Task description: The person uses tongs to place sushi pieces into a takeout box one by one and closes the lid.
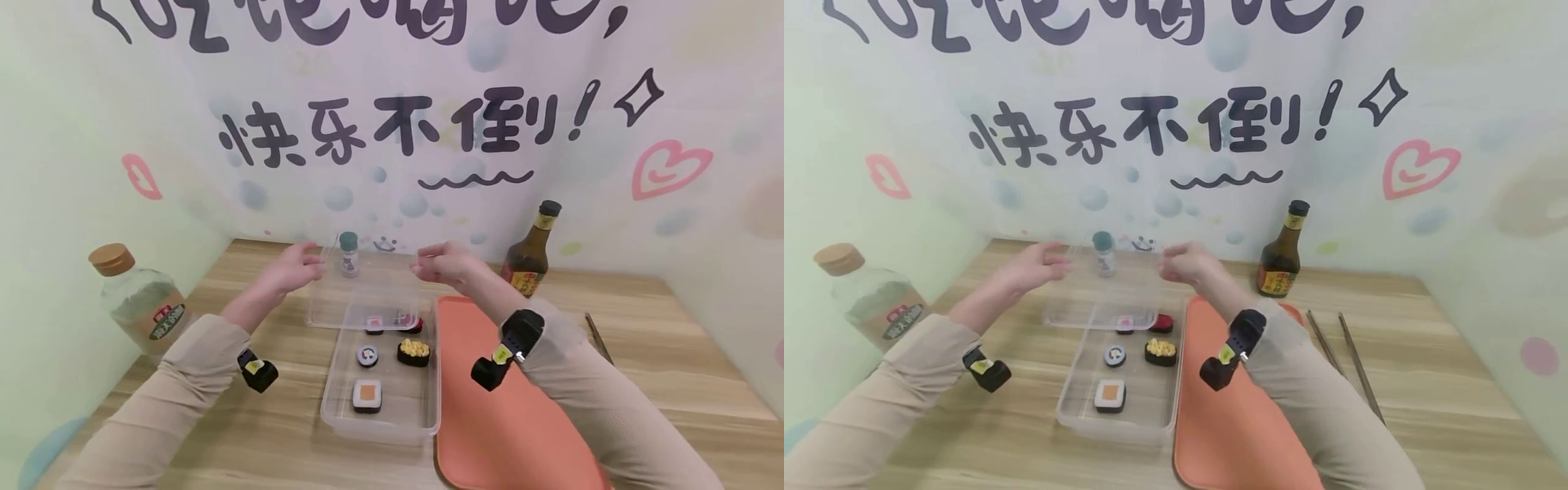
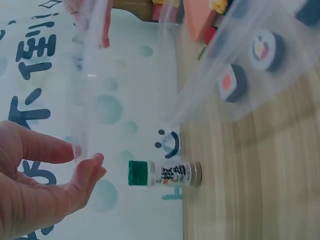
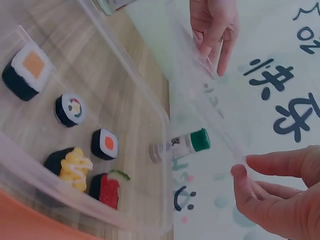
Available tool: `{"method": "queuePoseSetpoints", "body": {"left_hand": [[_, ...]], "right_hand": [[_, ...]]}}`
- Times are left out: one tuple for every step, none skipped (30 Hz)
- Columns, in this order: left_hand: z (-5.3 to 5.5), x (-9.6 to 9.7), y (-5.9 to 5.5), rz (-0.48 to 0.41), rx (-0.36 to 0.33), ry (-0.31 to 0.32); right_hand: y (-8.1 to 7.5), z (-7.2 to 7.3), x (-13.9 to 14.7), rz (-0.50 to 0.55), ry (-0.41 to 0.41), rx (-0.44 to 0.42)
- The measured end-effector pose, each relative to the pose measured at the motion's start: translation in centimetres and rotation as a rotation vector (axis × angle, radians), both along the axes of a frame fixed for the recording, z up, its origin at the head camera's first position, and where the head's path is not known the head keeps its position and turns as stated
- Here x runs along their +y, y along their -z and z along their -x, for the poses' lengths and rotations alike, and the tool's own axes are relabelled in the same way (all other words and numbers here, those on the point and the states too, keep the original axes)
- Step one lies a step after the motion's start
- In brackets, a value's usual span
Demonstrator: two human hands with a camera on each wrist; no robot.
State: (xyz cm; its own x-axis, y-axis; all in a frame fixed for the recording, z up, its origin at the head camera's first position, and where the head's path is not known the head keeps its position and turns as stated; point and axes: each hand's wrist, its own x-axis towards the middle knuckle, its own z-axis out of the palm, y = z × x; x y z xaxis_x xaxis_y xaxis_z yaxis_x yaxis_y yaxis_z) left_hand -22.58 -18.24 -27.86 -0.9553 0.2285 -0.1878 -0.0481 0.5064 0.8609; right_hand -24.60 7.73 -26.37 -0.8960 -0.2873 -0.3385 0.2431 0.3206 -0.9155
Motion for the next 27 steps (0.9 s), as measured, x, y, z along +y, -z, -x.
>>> {"method": "queuePoseSetpoints", "body": {"left_hand": [[0.0,0.2,-0.1,-0.015,0.003,0.000],[0.1,0.3,-0.1,-0.027,0.015,-0.002],[0.0,0.6,-0.3,-0.036,0.028,-0.011],[0.0,0.7,-0.4,-0.039,0.041,-0.019],[-0.1,0.9,-0.6,-0.035,0.060,-0.028],[-0.2,0.9,-0.8,-0.031,0.081,-0.034],[-0.2,1.0,-0.9,-0.032,0.104,-0.043],[-0.3,1.0,-1.1,-0.036,0.128,-0.054],[-0.4,1.1,-1.2,-0.048,0.145,-0.067],[-0.5,1.1,-1.3,-0.064,0.164,-0.077],[-0.5,1.2,-1.3,-0.092,0.179,-0.083],[-0.5,1.3,-1.3,-0.118,0.190,-0.088],[-0.6,1.4,-1.3,-0.138,0.195,-0.094],[-0.6,1.5,-1.2,-0.152,0.197,-0.096],[-0.6,1.6,-1.1,-0.164,0.196,-0.097],[-0.7,1.8,-1.0,-0.169,0.197,-0.094],[-0.7,1.9,-0.8,-0.165,0.194,-0.088],[-0.8,2.0,-0.6,-0.142,0.192,-0.081],[-0.8,2.2,-0.4,-0.127,0.182,-0.075],[-0.9,2.3,-0.2,-0.116,0.170,-0.070],[-1.0,2.5,0.0,-0.113,0.149,-0.068],[-1.0,2.7,0.2,-0.109,0.124,-0.065],[-1.1,2.9,0.3,-0.103,0.099,-0.066],[-1.2,3.1,0.5,-0.105,0.068,-0.067],[-1.2,3.3,0.6,-0.120,0.035,-0.070],[-1.3,3.4,0.7,-0.118,0.020,-0.067],[-1.3,3.6,0.8,-0.098,0.014,-0.055]], "right_hand": [[-0.1,0.0,0.4,0.014,0.018,0.008],[-0.2,0.0,0.7,0.029,0.031,0.017],[-0.3,-0.1,1.1,0.041,0.041,0.027],[-0.5,-0.3,1.5,0.054,0.053,0.040],[-0.7,-0.5,1.8,0.058,0.059,0.060],[-0.9,-0.7,2.0,0.064,0.055,0.087],[-1.0,-0.9,2.3,0.073,0.057,0.115],[-1.2,-1.2,2.5,0.070,0.052,0.149],[-1.3,-1.5,2.6,0.055,0.053,0.186],[-1.3,-1.7,2.8,0.042,0.056,0.222],[-1.3,-2.0,2.9,0.019,0.065,0.256],[-1.4,-2.3,3.0,0.003,0.073,0.289],[-1.3,-2.5,3.1,-0.012,0.081,0.318],[-1.2,-2.7,3.2,-0.028,0.086,0.343],[-1.1,-2.9,3.3,-0.036,0.092,0.354],[-1.0,-3.1,3.3,-0.034,0.093,0.355],[-0.8,-3.3,3.4,-0.043,0.095,0.346],[-0.6,-3.4,3.5,-0.039,0.089,0.335],[-0.4,-3.5,3.5,-0.034,0.091,0.310],[-0.2,-3.6,3.5,-0.025,0.092,0.278],[0.1,-3.7,3.5,-0.008,0.091,0.243],[0.3,-3.8,3.6,0.000,0.086,0.219],[0.5,-3.9,3.6,-0.003,0.082,0.207],[0.7,-4.0,3.5,-0.013,0.070,0.211],[1.0,-4.0,3.5,-0.026,0.061,0.215],[1.2,-4.1,3.4,-0.056,0.042,0.235],[1.4,-4.1,3.4,-0.092,0.028,0.260]]}}
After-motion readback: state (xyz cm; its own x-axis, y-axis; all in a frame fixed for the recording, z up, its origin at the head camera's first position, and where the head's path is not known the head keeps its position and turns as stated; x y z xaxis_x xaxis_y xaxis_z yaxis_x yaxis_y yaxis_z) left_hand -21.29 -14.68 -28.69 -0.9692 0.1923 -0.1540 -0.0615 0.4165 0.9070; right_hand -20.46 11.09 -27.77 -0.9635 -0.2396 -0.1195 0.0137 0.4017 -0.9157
